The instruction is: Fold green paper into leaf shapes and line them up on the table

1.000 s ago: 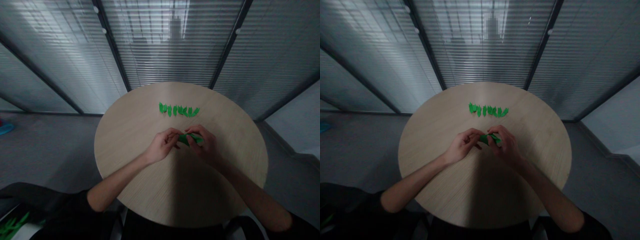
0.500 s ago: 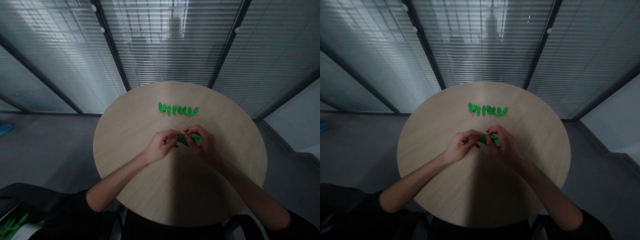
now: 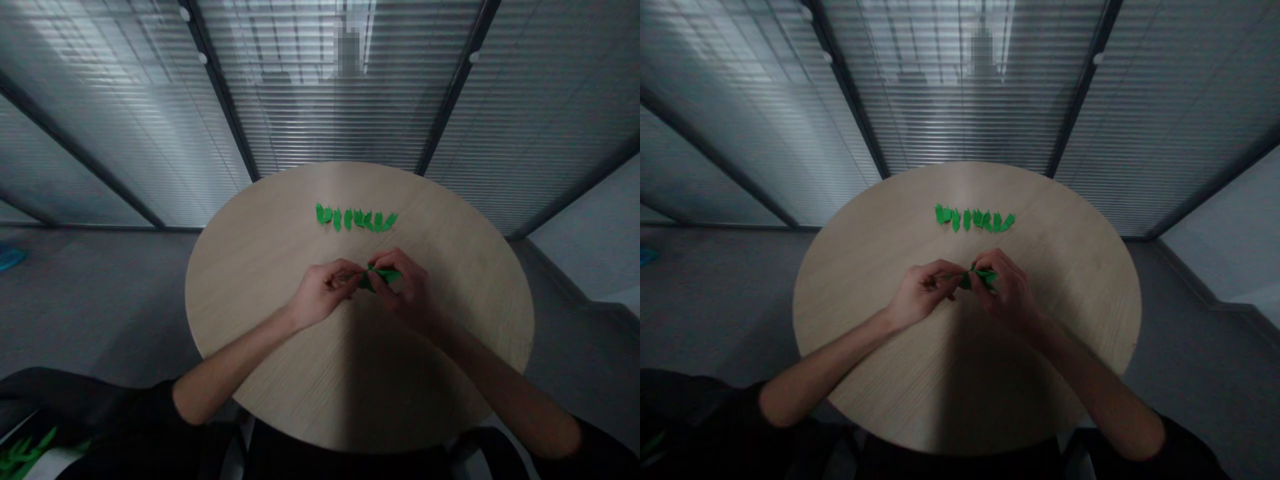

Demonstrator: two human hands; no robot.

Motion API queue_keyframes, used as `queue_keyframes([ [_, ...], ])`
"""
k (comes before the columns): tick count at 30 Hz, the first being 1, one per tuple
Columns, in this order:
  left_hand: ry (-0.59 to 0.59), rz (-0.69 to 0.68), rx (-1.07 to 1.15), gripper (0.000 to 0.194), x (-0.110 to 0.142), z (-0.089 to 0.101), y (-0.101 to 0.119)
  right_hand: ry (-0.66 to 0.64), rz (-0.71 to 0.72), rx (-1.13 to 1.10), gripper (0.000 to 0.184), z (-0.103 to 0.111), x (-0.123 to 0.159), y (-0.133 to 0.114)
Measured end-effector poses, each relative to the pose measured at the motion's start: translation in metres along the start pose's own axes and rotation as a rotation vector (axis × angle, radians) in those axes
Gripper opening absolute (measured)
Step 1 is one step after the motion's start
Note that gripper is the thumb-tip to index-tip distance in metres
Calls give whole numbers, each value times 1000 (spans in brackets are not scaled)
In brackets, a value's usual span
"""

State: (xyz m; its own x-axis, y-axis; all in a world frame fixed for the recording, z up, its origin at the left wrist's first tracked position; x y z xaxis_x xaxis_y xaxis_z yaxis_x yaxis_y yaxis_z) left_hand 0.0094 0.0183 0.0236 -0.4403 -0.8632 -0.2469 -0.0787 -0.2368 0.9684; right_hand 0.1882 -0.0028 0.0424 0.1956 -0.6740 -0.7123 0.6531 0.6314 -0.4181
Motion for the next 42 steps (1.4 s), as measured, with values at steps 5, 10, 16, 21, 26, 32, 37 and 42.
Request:
queue_keyframes([
  [5,35,18,59,29,-1,-1,0,3,2,-20,8,2,0,-2],
  [10,64,-6,84,31,-1,1,-7,4,10,-39,6,3,-1,-3],
  [16,26,1,84,28,1,-3,-5,8,47,-65,9,0,0,-4],
  [21,23,-9,74,31,0,-4,-3,-34,29,-85,8,-2,3,1],
  [26,72,-40,57,26,-1,-1,-4,-32,44,-80,11,0,2,2],
  [32,98,-127,-102,14,1,1,0,11,49,-24,9,-1,3,4],
  [37,110,-164,-117,12,1,1,1,4,78,-26,12,-1,4,0],
  [42,125,-161,-100,14,1,2,0,36,127,-20,17,1,3,-5],
])
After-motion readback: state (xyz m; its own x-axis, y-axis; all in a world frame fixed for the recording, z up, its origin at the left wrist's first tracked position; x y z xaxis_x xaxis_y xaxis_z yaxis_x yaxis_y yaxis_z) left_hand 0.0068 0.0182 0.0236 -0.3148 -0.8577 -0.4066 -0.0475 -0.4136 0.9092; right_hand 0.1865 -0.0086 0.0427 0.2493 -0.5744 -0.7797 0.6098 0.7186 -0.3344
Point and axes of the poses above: each hand's wrist, its own x-axis away from the middle knuckle, its own z-axis out of the back of the hand, y = z × x, the point moved 4 cm from there along -x, towards the middle knuckle, and after that the axes turned 13 degrees about x, right-handed, at the moved point
